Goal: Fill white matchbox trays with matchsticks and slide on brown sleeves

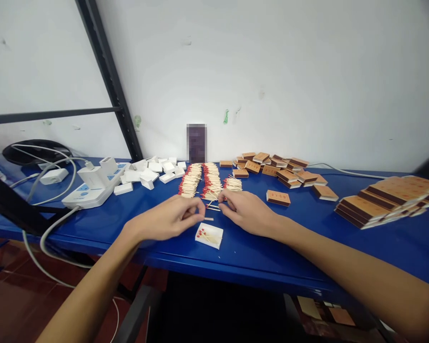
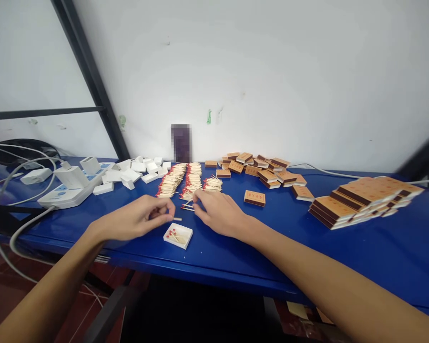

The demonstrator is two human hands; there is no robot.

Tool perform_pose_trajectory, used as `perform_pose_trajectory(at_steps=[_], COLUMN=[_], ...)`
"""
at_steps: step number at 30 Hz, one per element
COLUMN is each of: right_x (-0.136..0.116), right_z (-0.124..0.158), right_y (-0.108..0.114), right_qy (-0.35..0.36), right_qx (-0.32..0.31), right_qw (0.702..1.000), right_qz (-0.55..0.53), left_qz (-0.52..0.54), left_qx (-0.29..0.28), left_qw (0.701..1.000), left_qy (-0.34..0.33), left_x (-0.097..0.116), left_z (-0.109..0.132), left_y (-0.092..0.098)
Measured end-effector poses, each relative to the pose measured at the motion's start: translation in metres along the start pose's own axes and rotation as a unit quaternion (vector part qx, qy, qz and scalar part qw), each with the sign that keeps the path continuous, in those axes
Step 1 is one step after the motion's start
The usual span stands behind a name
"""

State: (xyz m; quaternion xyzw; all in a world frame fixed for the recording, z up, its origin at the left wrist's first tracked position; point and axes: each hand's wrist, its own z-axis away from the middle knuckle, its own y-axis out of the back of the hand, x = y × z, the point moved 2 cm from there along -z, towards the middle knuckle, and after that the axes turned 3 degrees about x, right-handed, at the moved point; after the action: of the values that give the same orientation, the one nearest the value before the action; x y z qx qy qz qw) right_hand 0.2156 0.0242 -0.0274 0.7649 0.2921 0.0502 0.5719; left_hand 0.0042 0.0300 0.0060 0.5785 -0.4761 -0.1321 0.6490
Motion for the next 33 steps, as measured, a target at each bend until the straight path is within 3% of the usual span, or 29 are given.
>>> perform_pose_trajectory(at_steps=[3, 9, 16, 21, 26, 33], right_x=[0.004, 0.004, -0.012, -0.035, -0.023, -0.001], right_z=[-0.006, -0.008, 0.009, 0.021, 0.017, 0.028], right_y=[-0.006, -0.01, 0.013, 0.008, 0.025, 0.051], right_qy=[0.001, -0.011, -0.015, 0.0, -0.037, 0.031], right_qx=[-0.011, -0.039, -0.002, -0.041, -0.03, -0.256], right_qw=[1.0, 0.999, 0.999, 0.994, 0.998, 0.963], right_qz=[0.009, 0.011, -0.053, -0.1, -0.051, -0.075], left_qz=[-0.002, -0.028, -0.063, -0.089, -0.138, -0.121], left_qx=[-0.034, 0.054, 0.0, -0.009, -0.035, -0.088], left_qw=[0.999, 0.998, 0.998, 0.996, 0.989, 0.987], left_qy=[-0.002, 0.026, 0.004, -0.006, 0.029, 0.066], left_x=[0.011, -0.018, -0.028, -0.02, -0.018, -0.014], left_z=[0.002, -0.014, -0.042, -0.055, -0.067, -0.073], left_y=[-0.005, 0.005, -0.002, -0.007, -0.01, -0.008])
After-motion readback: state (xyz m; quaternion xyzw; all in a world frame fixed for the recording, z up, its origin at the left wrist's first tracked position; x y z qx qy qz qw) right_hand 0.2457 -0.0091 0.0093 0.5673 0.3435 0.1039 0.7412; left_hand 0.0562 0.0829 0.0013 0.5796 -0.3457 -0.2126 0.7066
